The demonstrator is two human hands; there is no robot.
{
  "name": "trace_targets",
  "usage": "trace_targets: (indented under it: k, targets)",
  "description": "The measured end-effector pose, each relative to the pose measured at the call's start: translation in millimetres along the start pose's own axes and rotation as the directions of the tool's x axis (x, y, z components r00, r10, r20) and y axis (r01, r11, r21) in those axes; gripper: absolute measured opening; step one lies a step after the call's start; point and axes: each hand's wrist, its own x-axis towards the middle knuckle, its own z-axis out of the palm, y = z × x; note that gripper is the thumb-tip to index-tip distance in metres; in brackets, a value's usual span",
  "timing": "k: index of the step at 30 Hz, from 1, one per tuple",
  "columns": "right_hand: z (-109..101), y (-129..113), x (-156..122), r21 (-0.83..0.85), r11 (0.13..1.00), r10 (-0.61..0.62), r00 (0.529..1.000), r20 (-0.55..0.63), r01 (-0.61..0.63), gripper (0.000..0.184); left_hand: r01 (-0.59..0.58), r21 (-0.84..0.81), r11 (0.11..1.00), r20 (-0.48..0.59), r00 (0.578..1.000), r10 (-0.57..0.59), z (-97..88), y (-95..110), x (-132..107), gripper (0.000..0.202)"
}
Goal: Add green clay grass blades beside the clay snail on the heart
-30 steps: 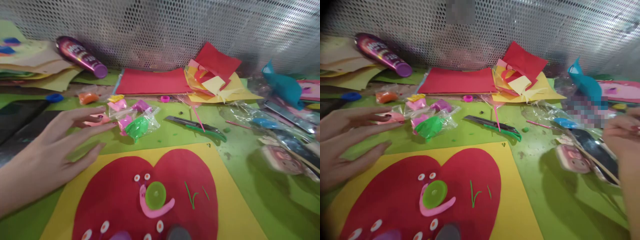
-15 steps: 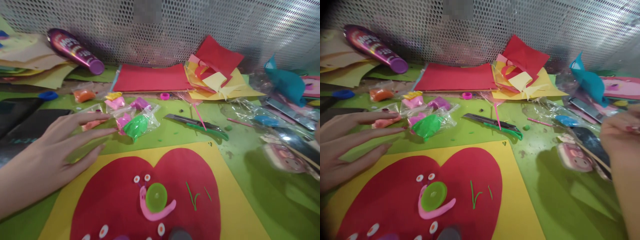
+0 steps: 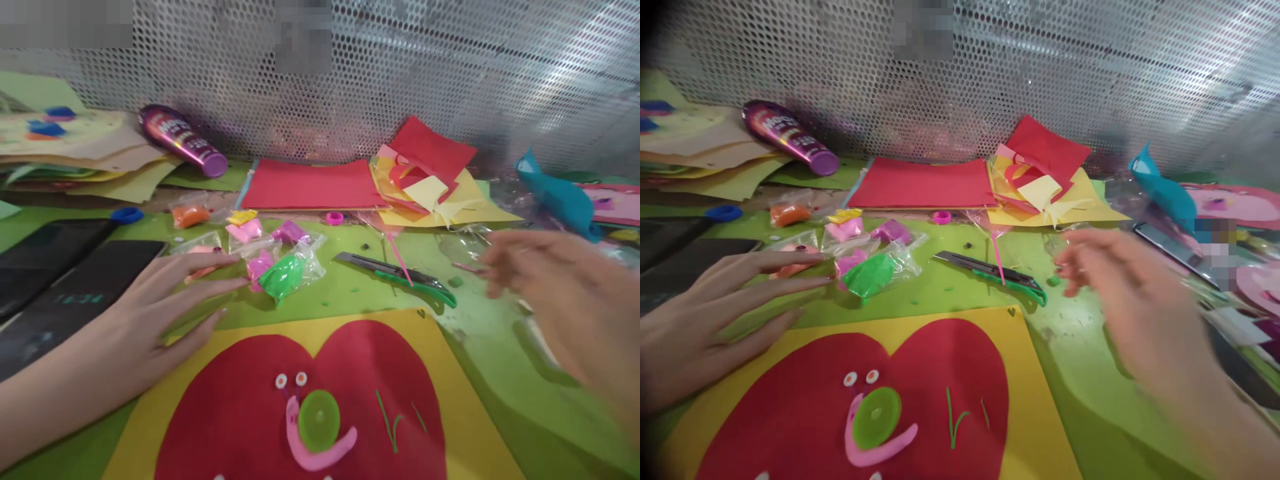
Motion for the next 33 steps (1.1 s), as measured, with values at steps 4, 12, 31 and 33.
trace_targets:
  k: [4,12,31,33]
  targets:
    - [31,-30,-8,-0.068,0.916,-0.372,0.901,0.222,0.395,0.045,-0.096,0.04,0.995,0.037,0.995,0.094,-1.4,-6,-1,0.04]
    - [68,-43,1,-0.217,0.784,-0.509,0.802,0.313,0.582,0.065,-0.056,0.05,0.997,0.052,0.997,0.054,-1.4,-2,-2,0.039]
    - [72,-35,-9,-0.291,0.746,-0.514,0.796,0.319,0.599,0.073,0.006,-0.011,1.0,0.077,0.997,-0.006,3.2,-2,-6,0.037]
    - [73,-35,-9,-0.288,0.751,-0.509,0.799,0.319,0.594,0.073,0.064,-0.034,0.997,0.092,0.994,-0.061,2.9,2,-5,0.036]
